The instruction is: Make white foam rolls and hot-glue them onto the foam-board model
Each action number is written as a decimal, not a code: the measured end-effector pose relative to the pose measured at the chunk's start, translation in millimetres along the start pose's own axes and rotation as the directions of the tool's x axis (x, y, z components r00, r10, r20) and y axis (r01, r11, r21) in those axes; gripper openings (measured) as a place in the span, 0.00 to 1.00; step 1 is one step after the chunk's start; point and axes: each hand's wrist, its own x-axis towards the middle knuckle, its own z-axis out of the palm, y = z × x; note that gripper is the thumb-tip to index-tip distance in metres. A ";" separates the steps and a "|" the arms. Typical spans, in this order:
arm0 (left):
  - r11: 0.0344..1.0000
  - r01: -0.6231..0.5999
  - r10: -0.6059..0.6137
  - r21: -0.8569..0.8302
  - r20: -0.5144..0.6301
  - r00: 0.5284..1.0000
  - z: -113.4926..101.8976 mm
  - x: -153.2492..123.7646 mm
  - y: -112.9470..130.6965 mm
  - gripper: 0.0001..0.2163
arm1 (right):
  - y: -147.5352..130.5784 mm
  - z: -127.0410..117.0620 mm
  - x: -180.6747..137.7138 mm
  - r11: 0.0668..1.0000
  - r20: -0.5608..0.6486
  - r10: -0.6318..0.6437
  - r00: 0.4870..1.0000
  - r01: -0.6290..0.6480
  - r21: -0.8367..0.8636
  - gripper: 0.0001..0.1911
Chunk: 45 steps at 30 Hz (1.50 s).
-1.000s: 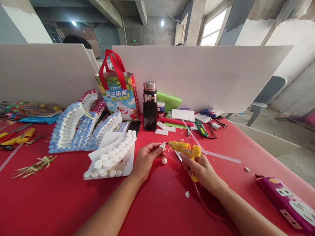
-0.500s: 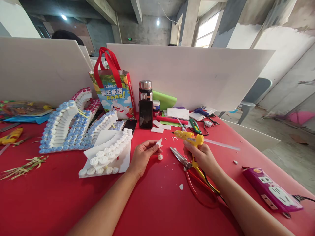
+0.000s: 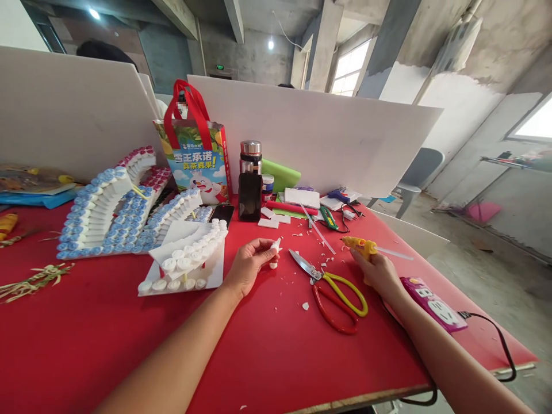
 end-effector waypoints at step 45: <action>0.974 -0.093 0.065 0.205 0.138 0.988 9.7 -7.3 -0.6 0.13 | -125.8 58.6 -73.5 0.618 -0.025 -0.454 0.890 0.335 0.711 0.13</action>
